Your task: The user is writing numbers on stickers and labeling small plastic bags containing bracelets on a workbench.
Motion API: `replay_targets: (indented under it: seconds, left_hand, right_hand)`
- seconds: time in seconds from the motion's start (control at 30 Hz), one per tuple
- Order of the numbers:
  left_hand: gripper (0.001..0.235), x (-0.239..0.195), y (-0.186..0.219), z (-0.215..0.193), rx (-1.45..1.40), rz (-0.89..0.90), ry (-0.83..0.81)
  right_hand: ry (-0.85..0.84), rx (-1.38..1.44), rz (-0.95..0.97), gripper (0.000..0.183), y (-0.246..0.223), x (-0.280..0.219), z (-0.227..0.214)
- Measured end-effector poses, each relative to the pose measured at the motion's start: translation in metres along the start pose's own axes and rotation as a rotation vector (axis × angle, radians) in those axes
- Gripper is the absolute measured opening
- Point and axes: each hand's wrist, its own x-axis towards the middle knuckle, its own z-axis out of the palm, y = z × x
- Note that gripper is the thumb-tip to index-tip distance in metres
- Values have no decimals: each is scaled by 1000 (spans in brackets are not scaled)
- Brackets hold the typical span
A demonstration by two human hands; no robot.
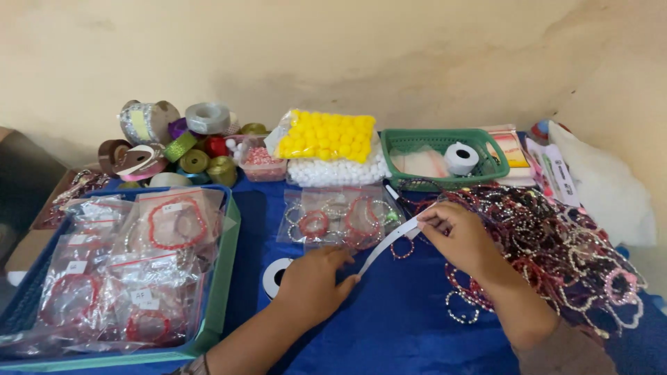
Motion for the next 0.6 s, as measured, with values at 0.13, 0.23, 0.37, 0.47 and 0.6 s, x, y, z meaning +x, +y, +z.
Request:
replay_targets:
  seconds: [0.13, 0.23, 0.37, 0.47, 0.6]
  left_hand:
    - [29, 0, -2, 2, -20, -103, -114]
    - [27, 1, -6, 7, -4, -82, -106]
    - [17, -1, -10, 17, -7, -64, -86]
    - [15, -2, -10, 19, -2, -53, -71]
    - [16, -1, -12, 21, -13, -55, -57]
  right_hand:
    - [47, -59, 46, 10, 11, -4, -1]
    - [26, -138, 98, 10, 9, -4, -1]
    - [33, -222, 16, 15, 9, -4, 5]
    - [53, -276, -17, 19, 8, -4, 9]
    - [68, -353, -120, 23, 0, -2, 11]
